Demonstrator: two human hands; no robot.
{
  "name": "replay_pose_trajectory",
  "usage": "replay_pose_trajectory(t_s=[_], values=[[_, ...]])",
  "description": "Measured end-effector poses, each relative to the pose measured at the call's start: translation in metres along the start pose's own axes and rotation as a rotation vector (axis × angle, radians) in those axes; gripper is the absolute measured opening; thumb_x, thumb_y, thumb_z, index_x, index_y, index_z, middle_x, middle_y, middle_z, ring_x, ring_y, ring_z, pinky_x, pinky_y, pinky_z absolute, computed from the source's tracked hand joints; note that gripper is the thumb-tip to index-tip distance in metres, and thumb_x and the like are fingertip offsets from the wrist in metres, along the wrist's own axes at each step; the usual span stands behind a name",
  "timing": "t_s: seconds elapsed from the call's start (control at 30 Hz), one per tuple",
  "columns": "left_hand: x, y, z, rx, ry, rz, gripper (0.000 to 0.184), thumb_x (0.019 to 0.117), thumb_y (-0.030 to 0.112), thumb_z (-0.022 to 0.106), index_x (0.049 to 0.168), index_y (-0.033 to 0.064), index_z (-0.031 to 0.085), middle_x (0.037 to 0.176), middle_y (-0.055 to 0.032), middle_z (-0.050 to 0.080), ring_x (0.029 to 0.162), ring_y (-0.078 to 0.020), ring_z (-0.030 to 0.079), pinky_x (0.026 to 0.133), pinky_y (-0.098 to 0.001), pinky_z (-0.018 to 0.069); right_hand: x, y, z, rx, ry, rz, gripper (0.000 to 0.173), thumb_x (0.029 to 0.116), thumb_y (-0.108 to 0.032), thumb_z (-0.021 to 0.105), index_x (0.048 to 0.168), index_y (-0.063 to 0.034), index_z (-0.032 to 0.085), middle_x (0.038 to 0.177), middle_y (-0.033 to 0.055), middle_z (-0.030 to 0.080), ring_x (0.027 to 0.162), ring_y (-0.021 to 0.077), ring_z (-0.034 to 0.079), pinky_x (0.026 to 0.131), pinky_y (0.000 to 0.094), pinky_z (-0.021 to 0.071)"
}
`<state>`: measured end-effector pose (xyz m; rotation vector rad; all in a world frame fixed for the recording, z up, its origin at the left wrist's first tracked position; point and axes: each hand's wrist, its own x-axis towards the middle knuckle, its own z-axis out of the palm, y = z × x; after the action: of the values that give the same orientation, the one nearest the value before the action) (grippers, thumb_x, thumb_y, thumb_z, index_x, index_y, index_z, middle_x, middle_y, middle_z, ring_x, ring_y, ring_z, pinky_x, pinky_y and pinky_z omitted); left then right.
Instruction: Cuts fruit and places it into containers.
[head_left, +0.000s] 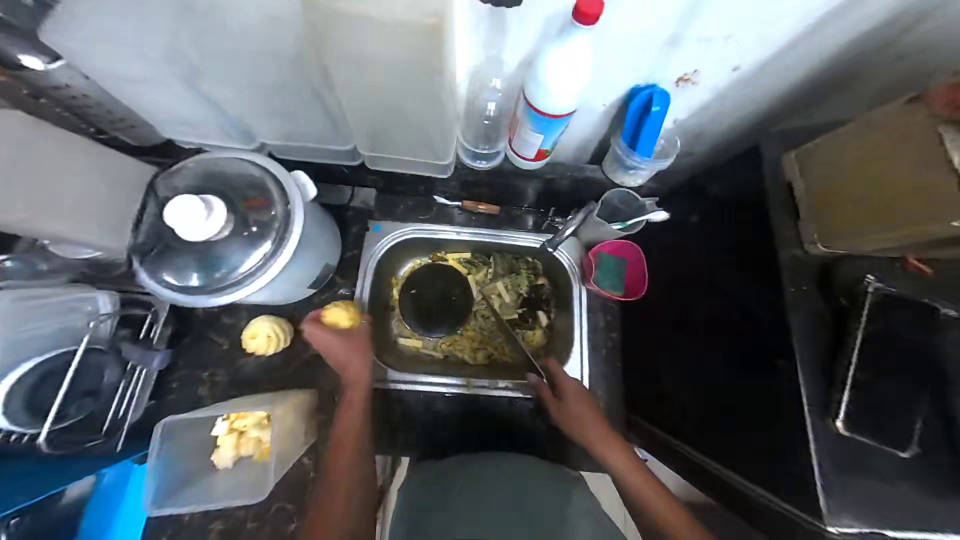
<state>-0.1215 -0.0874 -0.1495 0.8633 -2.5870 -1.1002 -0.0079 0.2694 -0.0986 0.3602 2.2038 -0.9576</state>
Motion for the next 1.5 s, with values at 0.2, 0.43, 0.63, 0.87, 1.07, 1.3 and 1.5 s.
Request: replay_pose_trajectory(t_s=[0.2,0.43,0.63,0.87,1.07,1.3,1.5], values=[[-0.001,0.011,0.107,0.084,-0.522,0.126,0.080,0.0695,0.019,0.094,0.137,0.0024,0.054,0.138,-0.0243,0.056,0.128,-0.0392,0.056,0.107,-0.0560,0.0490,0.044,-0.046,0.003,-0.352,-0.143,0.140,0.048,0.1113,-0.042,0.034,0.137,-0.0080,0.056,0.108,0.0195,0.071,0.102,0.0368,0.071,0.090,0.0570,0.0560],[0.024,-0.013,0.164,0.105,-0.608,0.260,0.082,0.0691,0.016,0.095,0.139,0.0082,0.053,0.143,-0.0201,0.055,0.133,-0.0406,0.053,0.111,-0.0569,0.0452,0.096,-0.088,0.026,-0.521,-0.090,0.120,0.048,0.1113,-0.043,0.028,0.147,-0.0152,0.046,0.108,0.0173,0.072,0.101,0.0375,0.072,0.085,0.0576,0.0573],[0.016,-0.016,0.130,-0.119,-0.569,-0.108,0.058,0.0930,0.028,0.076,0.142,0.0074,0.055,0.142,-0.0187,0.056,0.120,-0.0307,0.063,0.101,-0.0501,0.0546,0.119,-0.113,0.042,-0.567,-0.135,0.077,0.047,0.1116,-0.038,0.028,0.151,-0.0164,0.043,0.109,0.0166,0.072,0.102,0.0365,0.072,0.086,0.0560,0.0572],[0.021,0.001,0.129,-0.121,-0.552,-0.249,0.037,0.0973,0.026,0.072,0.132,0.0126,0.068,0.119,-0.0088,0.073,0.098,-0.0220,0.073,0.084,-0.0463,0.0619,0.126,-0.126,0.050,-0.650,-0.167,0.102,0.046,0.1111,-0.033,0.030,0.152,-0.0164,0.040,0.111,0.0170,0.072,0.104,0.0371,0.072,0.086,0.0556,0.0576],[0.021,-0.005,0.136,-0.202,-0.538,-0.261,0.036,0.0965,0.024,0.074,0.130,0.0114,0.070,0.119,-0.0084,0.074,0.095,-0.0200,0.074,0.082,-0.0434,0.0632,0.122,-0.130,0.051,-0.688,-0.173,0.111,0.045,0.1112,-0.031,0.030,0.152,-0.0151,0.039,0.109,0.0168,0.072,0.103,0.0364,0.072,0.085,0.0539,0.0580],[0.021,-0.009,0.137,-0.218,-0.533,-0.268,0.036,0.0963,0.023,0.074,0.131,0.0113,0.070,0.122,-0.0076,0.073,0.100,-0.0189,0.074,0.085,-0.0429,0.0628,0.121,-0.130,0.056,-0.719,-0.171,0.108,0.044,0.1113,-0.031,0.029,0.150,-0.0132,0.041,0.106,0.0165,0.073,0.101,0.0360,0.073,0.084,0.0535,0.0585],[0.022,-0.007,0.134,-0.221,-0.556,-0.275,0.036,0.0975,0.025,0.072,0.131,0.0110,0.070,0.123,-0.0085,0.073,0.099,-0.0215,0.074,0.087,-0.0463,0.0626,0.121,-0.134,0.054,-0.707,-0.162,0.113,0.043,0.1099,-0.027,0.031,0.148,-0.0119,0.043,0.106,0.0164,0.073,0.101,0.0363,0.073,0.083,0.0544,0.0585]])
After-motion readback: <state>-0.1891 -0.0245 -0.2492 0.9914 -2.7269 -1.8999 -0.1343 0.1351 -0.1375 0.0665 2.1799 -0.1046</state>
